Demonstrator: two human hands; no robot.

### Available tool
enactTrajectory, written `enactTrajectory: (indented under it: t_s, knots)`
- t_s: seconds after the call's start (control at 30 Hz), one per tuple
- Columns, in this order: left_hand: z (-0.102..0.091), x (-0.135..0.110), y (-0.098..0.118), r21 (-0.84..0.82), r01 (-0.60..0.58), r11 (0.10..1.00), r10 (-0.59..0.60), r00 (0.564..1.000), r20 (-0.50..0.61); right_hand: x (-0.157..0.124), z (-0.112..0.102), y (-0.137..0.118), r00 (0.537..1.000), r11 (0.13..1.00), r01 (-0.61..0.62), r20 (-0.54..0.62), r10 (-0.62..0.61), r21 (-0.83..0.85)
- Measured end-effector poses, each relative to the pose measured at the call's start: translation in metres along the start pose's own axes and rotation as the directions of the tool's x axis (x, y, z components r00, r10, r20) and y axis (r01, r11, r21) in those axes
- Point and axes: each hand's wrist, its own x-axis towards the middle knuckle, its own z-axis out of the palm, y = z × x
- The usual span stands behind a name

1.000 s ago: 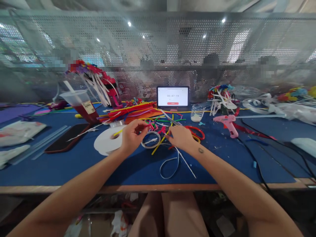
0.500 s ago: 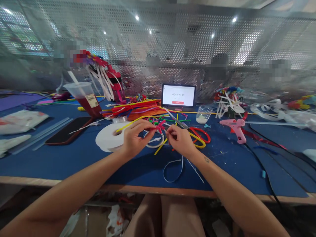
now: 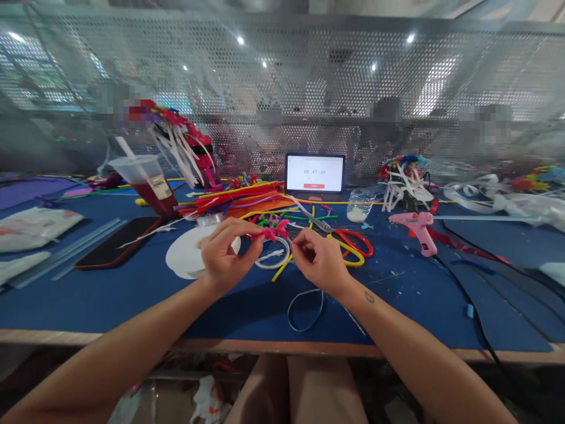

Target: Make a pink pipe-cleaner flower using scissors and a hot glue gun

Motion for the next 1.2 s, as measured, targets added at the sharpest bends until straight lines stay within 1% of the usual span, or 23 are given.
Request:
enactTrajectory:
  t_s: [0.1, 0.2, 0.27, 0.33, 0.4, 0.47, 0.5, 0.57, 0.67, 0.77, 0.97, 1.07, 1.2]
  knots:
    - [0.0, -0.001, 0.004, -0.056, -0.074, 0.996, 0.072, 0.997, -0.032, 0.0, -0.005, -0.002, 0.999, 0.999, 0.034, 0.002, -0.035, 0.037]
    - [-0.003, -0.001, 0.01, -0.096, -0.215, 0.972, 0.208, 0.975, -0.074, 0.001, -0.015, -0.005, 0.997, 0.99, 0.065, 0.036, -0.07, 0.126]
    - [-0.008, 0.0, 0.017, -0.078, -0.282, 0.956, 0.279, 0.959, -0.048, 0.002, -0.021, -0.006, 0.994, 0.985, 0.097, 0.037, -0.103, 0.146]
    - [-0.014, 0.001, 0.024, -0.064, -0.344, 0.937, 0.344, 0.939, -0.013, 0.001, -0.025, -0.008, 0.991, 0.985, 0.13, 0.016, -0.133, 0.117]
    - [-0.019, 0.002, 0.029, -0.068, -0.416, 0.907, 0.418, 0.908, 0.016, -0.001, -0.028, -0.009, 0.984, 0.983, 0.178, -0.008, -0.178, 0.054]
    - [-0.022, 0.002, 0.032, -0.073, -0.451, 0.89, 0.454, 0.891, 0.029, -0.003, -0.028, -0.009, 0.97, 0.97, 0.244, -0.018, -0.244, -0.018]
    - [-0.022, 0.003, 0.032, -0.074, -0.443, 0.893, 0.446, 0.894, 0.027, -0.004, -0.028, -0.009, 0.96, 0.96, 0.278, -0.023, -0.279, -0.044]
    - [-0.021, 0.003, 0.032, -0.075, -0.384, 0.92, 0.386, 0.923, 0.003, -0.005, -0.028, -0.01, 0.942, 0.941, 0.328, -0.047, -0.332, -0.085]
    - [-0.018, 0.005, 0.031, -0.086, -0.298, 0.951, 0.294, 0.954, -0.064, -0.005, -0.026, -0.012, 0.917, 0.914, 0.369, -0.097, -0.388, -0.169]
    - [-0.016, 0.007, 0.03, -0.071, -0.28, 0.957, 0.272, 0.957, -0.1, -0.004, -0.024, -0.016, 0.896, 0.884, 0.391, -0.113, -0.429, -0.258]
    - [-0.014, 0.008, 0.03, 0.014, -0.263, 0.965, 0.264, 0.962, -0.074, -0.004, -0.018, -0.019, 0.879, 0.84, 0.418, -0.081, -0.47, -0.346]
    - [-0.012, 0.008, 0.029, 0.022, -0.27, 0.963, 0.271, 0.959, -0.082, -0.005, -0.017, -0.018, 0.878, 0.836, 0.417, -0.08, -0.473, -0.357]
    - [-0.01, 0.009, 0.028, 0.027, -0.262, 0.965, 0.263, 0.961, -0.083, -0.006, -0.017, -0.017, 0.889, 0.843, 0.405, -0.063, -0.454, -0.354]
